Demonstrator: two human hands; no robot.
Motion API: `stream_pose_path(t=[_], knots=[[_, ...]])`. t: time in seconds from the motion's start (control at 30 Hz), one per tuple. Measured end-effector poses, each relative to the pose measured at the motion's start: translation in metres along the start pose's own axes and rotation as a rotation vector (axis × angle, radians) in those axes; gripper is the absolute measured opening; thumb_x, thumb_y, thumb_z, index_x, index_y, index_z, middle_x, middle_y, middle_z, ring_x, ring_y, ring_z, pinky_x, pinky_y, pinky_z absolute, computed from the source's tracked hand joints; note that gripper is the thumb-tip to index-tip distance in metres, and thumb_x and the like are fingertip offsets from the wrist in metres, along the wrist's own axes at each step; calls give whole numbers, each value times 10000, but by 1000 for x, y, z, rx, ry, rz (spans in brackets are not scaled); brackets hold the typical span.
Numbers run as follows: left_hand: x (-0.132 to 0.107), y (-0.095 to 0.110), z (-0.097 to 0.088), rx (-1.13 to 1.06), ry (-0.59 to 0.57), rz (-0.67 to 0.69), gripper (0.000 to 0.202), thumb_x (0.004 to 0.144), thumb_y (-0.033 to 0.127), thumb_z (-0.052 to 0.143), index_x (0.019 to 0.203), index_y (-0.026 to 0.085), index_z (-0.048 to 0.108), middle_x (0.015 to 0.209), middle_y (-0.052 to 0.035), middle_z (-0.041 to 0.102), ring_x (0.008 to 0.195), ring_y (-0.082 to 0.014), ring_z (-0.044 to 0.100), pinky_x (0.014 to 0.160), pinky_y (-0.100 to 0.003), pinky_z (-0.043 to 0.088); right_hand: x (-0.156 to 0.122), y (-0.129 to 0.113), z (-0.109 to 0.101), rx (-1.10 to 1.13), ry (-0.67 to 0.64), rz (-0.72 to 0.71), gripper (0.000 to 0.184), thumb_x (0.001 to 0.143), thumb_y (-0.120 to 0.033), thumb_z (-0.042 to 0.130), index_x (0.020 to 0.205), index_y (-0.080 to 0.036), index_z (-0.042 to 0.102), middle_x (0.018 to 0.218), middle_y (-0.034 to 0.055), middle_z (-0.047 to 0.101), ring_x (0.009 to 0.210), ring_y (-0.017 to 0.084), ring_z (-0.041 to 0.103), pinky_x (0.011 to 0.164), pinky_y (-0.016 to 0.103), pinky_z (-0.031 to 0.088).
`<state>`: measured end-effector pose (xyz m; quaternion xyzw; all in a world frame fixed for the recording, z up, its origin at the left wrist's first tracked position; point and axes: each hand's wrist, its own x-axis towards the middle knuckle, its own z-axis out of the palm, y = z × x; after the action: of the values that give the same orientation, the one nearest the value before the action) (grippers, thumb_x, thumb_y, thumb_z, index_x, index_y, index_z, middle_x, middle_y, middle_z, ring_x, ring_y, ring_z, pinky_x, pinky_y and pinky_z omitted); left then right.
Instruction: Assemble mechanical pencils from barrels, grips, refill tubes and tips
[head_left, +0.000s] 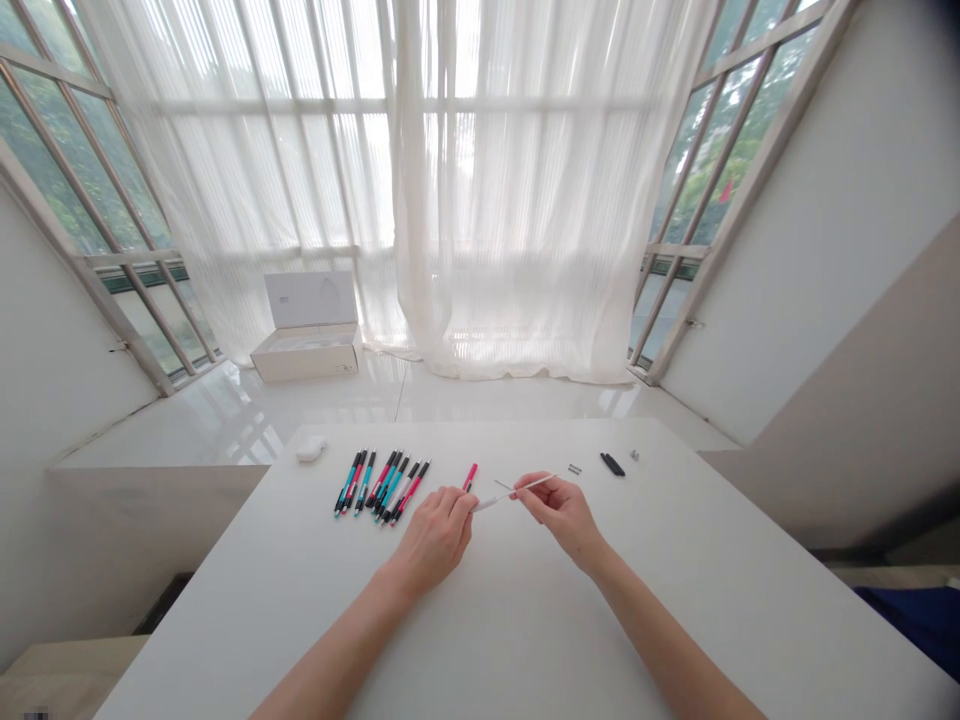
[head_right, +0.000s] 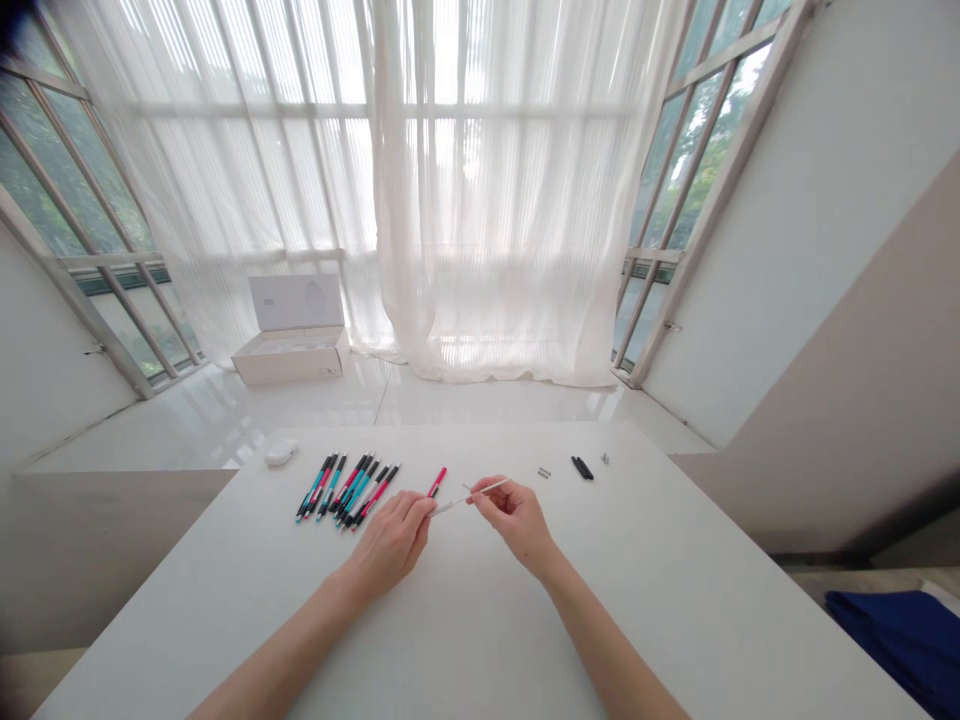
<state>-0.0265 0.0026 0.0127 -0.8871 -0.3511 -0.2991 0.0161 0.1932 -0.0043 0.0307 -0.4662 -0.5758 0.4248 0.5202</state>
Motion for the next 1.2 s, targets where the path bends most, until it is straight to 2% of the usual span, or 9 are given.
stream_pose_path(t=[0.1, 0.17, 0.33, 0.47, 0.53, 0.63, 0.73, 0.97, 1.2], knots=[[0, 1, -1, -4, -27, 15, 181, 943, 155, 363, 1044, 206, 504, 958, -67, 569, 843, -204, 554, 746, -338, 483, -3, 3, 5, -92, -89, 28, 320, 730, -492, 710, 799, -180, 717, 454, -72, 420, 457, 78, 290, 435, 228, 236], [0, 1, -2, -15, -32, 17, 172, 934, 149, 367, 1026, 203, 501, 944, -66, 564, 838, -206, 552, 741, -341, 483, -5, 4, 8, -131, -129, 51, 326, 731, -497, 706, 808, -181, 730, 446, -78, 392, 450, 77, 286, 433, 228, 238], [-2, 1, -1, -55, -22, -3, 149, 920, 143, 364, 994, 202, 479, 911, -60, 552, 801, -198, 556, 704, -328, 486, -5, -2, 8, -24, -110, 67, 358, 714, -495, 729, 880, -181, 686, 685, 3, 639, 485, 74, 385, 443, 219, 304], [-3, 2, -1, -72, -37, -22, 133, 925, 151, 351, 980, 206, 458, 892, -47, 543, 721, -175, 553, 652, -300, 478, -4, -8, 7, 70, -92, 52, 348, 750, -512, 694, 843, -187, 611, 682, 24, 679, 471, 69, 326, 424, 214, 266], [-4, 2, -1, -83, -45, -25, 127, 929, 156, 346, 974, 209, 452, 889, -42, 542, 698, -167, 551, 640, -291, 473, -4, -9, 8, 51, -102, 63, 352, 736, -522, 703, 797, -188, 613, 603, -2, 635, 463, 71, 311, 418, 217, 249], [-5, 3, 0, -92, -66, -25, 117, 948, 181, 337, 962, 211, 449, 888, -36, 543, 668, -157, 544, 624, -280, 468, -4, -7, 10, -2, -140, 94, 355, 696, -527, 733, 744, -185, 651, 456, -68, 460, 442, 73, 303, 415, 221, 237], [-6, 3, 0, -81, -95, -28, 123, 966, 205, 326, 954, 213, 448, 883, -30, 547, 643, -151, 538, 602, -267, 459, -5, -2, 11, -51, -167, 111, 344, 678, -521, 744, 713, -185, 680, 451, -79, 389, 449, 77, 305, 423, 227, 240], [-7, 3, -2, -36, -121, 6, 182, 965, 167, 302, 1035, 209, 465, 869, -43, 584, 689, -171, 570, 603, -264, 451, -7, 5, 11, -241, -190, 44, 270, 731, -470, 693, 730, -202, 728, 536, -40, 507, 502, 98, 350, 478, 240, 305], [-8, 4, 2, 16, -151, 0, 149, 983, 241, 319, 987, 212, 466, 834, -26, 604, 679, -167, 582, 553, -246, 411, -11, 4, 16, -398, -114, -102, 258, 781, -450, 652, 731, -211, 734, 602, -2, 646, 496, 112, 429, 502, 252, 382]])
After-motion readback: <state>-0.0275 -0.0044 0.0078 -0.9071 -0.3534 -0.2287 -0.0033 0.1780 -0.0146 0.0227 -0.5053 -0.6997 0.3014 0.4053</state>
